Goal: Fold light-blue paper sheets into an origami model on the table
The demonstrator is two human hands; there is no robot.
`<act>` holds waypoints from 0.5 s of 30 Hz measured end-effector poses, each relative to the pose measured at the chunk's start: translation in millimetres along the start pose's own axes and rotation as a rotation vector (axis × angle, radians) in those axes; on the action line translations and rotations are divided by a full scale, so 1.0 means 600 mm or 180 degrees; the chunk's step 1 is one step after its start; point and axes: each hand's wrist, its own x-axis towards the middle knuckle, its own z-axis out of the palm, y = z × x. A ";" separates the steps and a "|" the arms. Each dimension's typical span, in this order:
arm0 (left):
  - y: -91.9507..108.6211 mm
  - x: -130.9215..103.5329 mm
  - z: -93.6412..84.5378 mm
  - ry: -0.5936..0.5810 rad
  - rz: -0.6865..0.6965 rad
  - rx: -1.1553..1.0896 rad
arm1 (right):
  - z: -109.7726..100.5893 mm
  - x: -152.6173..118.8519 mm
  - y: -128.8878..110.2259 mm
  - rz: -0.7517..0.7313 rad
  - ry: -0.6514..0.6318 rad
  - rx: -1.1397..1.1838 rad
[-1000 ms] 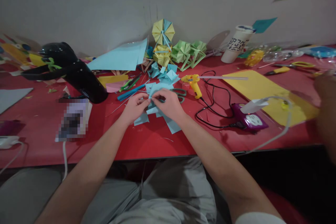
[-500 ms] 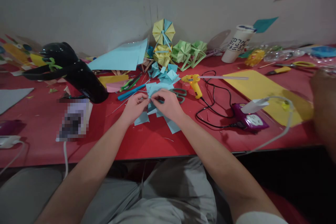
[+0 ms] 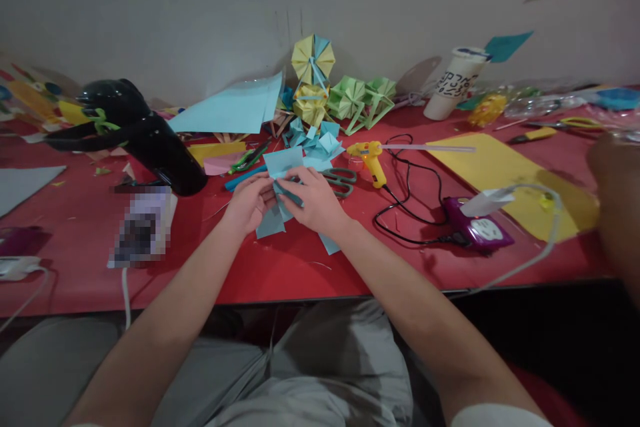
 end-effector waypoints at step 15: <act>-0.003 0.007 -0.009 0.0264 0.0701 0.0328 | -0.009 0.004 -0.008 0.0365 0.0350 0.0352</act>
